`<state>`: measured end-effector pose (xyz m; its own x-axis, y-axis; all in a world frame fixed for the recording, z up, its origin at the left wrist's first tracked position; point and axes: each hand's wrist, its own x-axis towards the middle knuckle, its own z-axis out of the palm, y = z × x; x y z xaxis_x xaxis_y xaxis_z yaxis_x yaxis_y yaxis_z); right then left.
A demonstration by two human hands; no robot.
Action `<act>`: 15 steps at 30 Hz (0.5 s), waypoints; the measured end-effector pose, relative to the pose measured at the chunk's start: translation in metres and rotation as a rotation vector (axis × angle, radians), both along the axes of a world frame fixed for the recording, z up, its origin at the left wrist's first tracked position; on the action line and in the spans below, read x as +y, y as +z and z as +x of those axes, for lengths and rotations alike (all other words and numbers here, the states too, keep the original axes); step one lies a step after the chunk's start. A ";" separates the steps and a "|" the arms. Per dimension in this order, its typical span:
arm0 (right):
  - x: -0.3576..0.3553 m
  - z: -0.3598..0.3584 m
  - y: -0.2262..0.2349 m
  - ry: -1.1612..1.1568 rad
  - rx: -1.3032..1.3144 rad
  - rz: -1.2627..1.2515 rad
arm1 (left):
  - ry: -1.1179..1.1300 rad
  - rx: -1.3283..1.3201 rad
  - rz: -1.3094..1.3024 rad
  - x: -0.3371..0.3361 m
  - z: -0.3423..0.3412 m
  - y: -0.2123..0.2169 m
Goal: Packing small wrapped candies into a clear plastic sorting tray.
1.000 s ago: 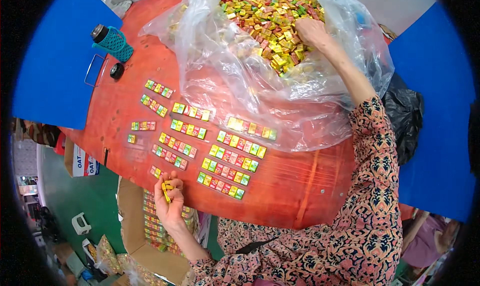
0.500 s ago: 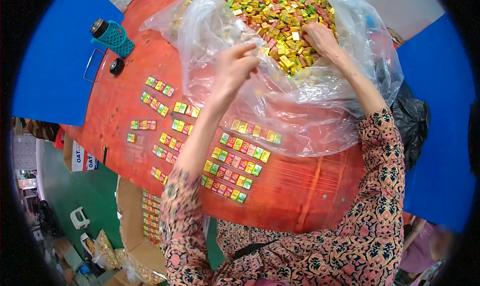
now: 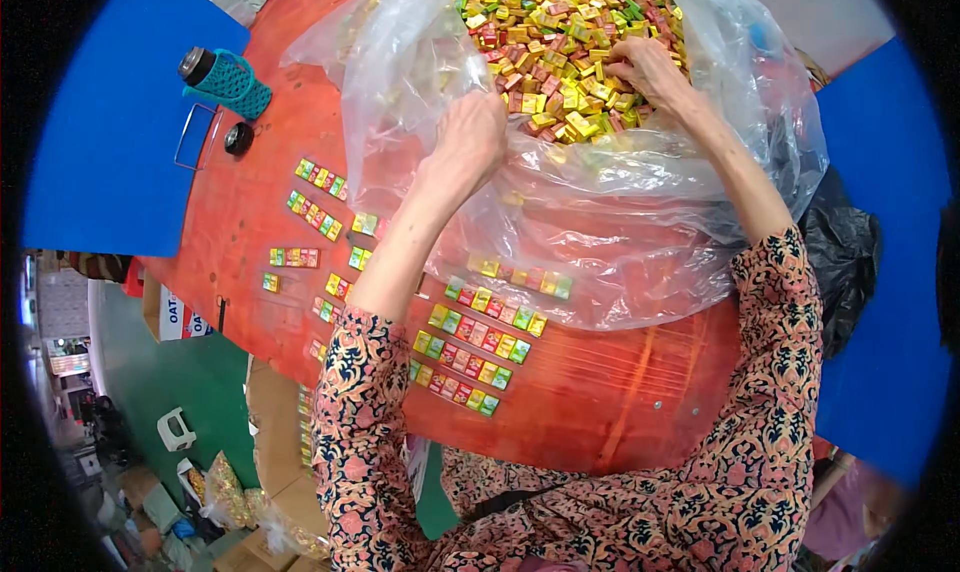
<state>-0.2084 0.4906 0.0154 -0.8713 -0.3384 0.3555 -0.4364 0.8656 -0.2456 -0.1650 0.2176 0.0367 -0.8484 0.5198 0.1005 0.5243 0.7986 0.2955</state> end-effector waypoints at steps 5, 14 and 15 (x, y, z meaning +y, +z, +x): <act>-0.011 0.007 0.012 0.034 0.075 0.010 | 0.144 -0.038 0.043 -0.010 -0.004 -0.008; -0.113 -0.037 0.036 0.146 0.030 -0.105 | 0.221 -0.232 0.224 -0.020 -0.011 -0.009; -0.126 -0.042 0.036 0.156 -0.057 0.010 | 0.231 -0.278 0.277 -0.020 -0.010 -0.009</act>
